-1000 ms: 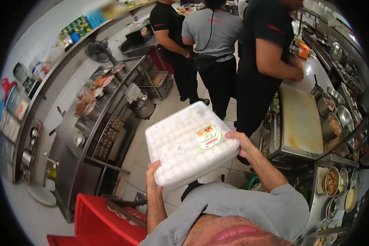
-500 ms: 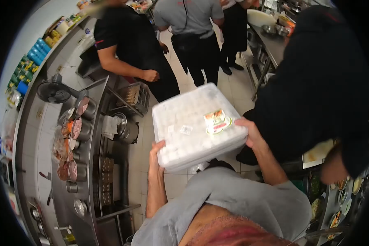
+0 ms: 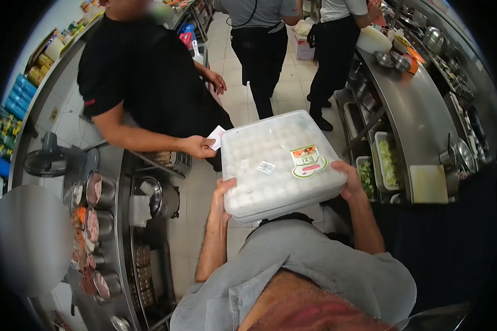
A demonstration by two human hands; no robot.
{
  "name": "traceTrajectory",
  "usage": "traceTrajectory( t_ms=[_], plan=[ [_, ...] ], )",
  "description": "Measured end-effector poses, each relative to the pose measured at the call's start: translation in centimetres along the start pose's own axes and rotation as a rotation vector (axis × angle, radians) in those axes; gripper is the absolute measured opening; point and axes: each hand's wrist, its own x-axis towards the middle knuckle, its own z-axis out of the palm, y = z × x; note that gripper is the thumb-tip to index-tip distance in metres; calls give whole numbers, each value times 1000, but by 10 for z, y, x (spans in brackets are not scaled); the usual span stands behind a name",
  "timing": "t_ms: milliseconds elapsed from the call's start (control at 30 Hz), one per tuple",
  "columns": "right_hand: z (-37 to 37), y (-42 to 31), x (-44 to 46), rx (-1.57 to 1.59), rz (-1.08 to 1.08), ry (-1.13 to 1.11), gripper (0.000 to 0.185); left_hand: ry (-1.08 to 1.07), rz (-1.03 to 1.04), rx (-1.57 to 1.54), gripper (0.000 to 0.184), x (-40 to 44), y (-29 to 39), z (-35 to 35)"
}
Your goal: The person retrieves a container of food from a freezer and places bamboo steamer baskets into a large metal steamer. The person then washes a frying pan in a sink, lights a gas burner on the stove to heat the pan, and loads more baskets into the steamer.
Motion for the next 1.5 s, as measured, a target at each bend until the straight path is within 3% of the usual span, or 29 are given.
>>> traceTrajectory(
  t_ms=[167,267,433,500,633,967,1100,1500],
  plan=[
    [-3,-46,84,0,-23,107,38,-42,-75,22,51,107,25,28],
    [-20,-79,157,19,-10,-36,37,-98,-55,20,50,187,32,52],
    [-38,-142,277,-45,13,102,38,18,-50,-86,35,297,47,98],
    [-28,-175,323,-35,16,87,40,55,-32,-71,38,342,61,108],
    [-12,-227,428,-120,47,27,46,69,10,-141,33,422,100,133],
    [48,-330,714,-127,67,-150,55,15,143,-80,50,677,228,178],
    [63,-363,818,-77,43,-46,55,-41,56,-63,51,793,289,195],
    [99,-470,1117,3,14,1,55,-106,46,-42,49,1110,420,254]
  ],
)
